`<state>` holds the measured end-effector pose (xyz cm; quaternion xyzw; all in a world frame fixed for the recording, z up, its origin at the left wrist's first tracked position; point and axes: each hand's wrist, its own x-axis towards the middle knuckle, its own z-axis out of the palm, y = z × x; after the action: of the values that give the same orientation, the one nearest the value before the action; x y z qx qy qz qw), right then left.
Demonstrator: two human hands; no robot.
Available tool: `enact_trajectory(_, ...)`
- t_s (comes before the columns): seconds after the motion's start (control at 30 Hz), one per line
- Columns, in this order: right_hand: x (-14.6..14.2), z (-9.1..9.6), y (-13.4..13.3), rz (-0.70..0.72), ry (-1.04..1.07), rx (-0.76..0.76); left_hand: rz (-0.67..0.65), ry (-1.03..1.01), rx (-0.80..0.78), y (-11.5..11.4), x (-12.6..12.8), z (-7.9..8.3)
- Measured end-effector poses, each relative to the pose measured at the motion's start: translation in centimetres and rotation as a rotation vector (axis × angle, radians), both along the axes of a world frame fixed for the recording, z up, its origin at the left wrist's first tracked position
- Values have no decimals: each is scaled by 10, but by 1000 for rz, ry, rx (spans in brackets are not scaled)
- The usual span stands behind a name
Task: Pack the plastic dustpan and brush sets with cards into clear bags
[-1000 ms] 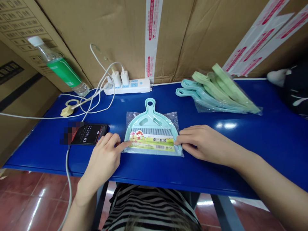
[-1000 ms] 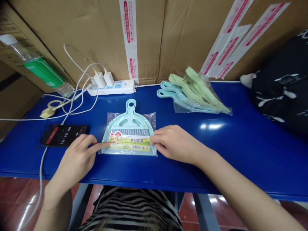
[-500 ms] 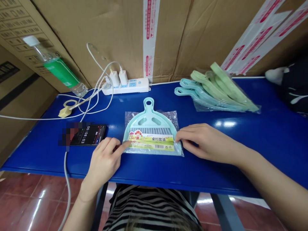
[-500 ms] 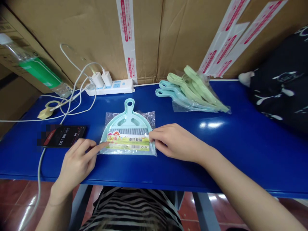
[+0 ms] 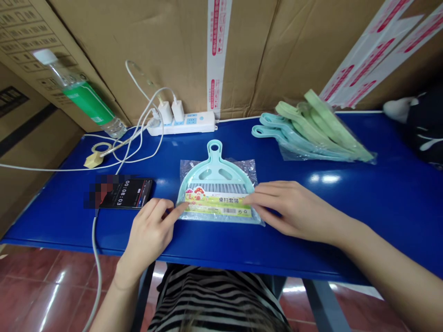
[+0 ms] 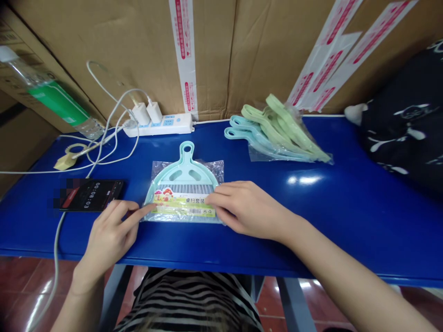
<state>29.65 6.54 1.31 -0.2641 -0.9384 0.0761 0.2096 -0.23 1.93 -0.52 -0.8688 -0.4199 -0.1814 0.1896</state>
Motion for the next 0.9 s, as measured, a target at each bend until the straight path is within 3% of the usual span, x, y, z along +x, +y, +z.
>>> enact_trajectory(0.5,-12,-12,-5,51,-55,108,-40,-14,32,-3,2,2)
enact_trajectory(0.77,-17,-15,-5,45,-106,189,-222,3,-98,-8,29,5)
enact_trajectory(0.9,-18,-17,-7,25,-124,200,-212,22,-174,-4,38,4)
